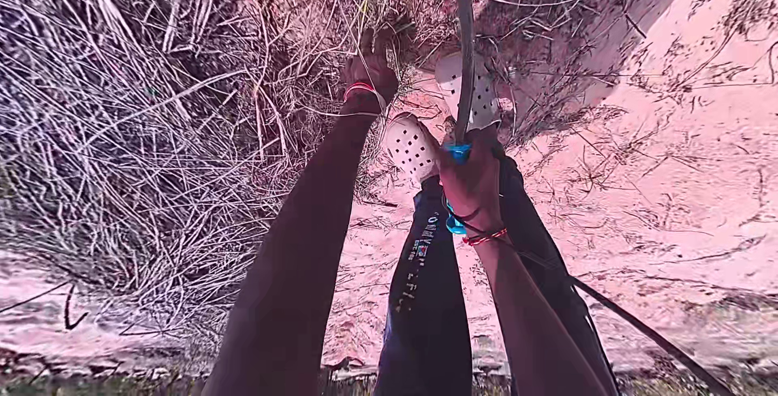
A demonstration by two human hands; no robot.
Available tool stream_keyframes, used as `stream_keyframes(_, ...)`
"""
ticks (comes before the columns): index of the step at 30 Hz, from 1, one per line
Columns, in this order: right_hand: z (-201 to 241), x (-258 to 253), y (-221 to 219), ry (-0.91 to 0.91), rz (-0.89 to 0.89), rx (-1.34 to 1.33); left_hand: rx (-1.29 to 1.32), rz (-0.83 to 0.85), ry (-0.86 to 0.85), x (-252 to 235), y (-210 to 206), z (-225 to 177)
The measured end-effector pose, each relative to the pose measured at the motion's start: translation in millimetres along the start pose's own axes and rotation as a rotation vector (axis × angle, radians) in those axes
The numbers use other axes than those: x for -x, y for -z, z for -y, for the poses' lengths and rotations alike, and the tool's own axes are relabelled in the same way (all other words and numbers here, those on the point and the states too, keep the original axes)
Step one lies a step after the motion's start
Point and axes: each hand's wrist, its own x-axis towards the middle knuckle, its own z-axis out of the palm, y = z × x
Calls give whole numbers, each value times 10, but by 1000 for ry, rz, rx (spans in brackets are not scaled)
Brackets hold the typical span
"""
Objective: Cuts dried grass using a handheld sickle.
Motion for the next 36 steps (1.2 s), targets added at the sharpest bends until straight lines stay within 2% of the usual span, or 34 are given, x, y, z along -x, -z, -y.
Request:
stream_keyframes(2,106,-1,49,-40,60,-20,48,-30,29,-236,31,-226)
stream_keyframes(4,199,-42,127,-77,145,-31,46,52,124,-385,66,-382)
stream_keyframes(6,214,-102,225,-63,192,-7,36,88,144,-547,-42,-398)
stream_keyframes(9,144,-138,316,9,215,-2,-35,201,159,-476,39,-527)
stream_keyframes(12,33,-292,336,103,177,19,25,129,163,-387,181,-634)
stream_keyframes(14,-102,-510,362,122,138,129,6,148,153,-306,236,-743)
stream_keyframes(18,-39,-1188,487,60,171,385,-250,231,99,-214,588,-1054)
stream_keyframes(20,-66,-1205,571,35,206,395,-255,229,75,-176,687,-1093)
stream_keyframes(23,-174,-925,723,-38,267,216,-388,249,48,-60,842,-1162)
stream_keyframes(25,-318,-517,836,-108,322,110,-490,258,66,-36,977,-884)
stream_keyframes(27,-309,-69,934,-185,400,50,-570,263,62,-38,1255,-322)
stream_keyframes(29,-315,347,938,-250,422,-153,-590,283,-11,154,1537,242)
stream_keyframes(31,-240,571,847,-193,401,-302,-594,287,-31,444,1714,564)
stream_keyframes(34,-133,604,496,-52,344,-421,-619,283,116,934,1709,888)
stream_keyframes(36,-101,593,283,-19,322,-601,-672,331,267,1185,1632,1355)
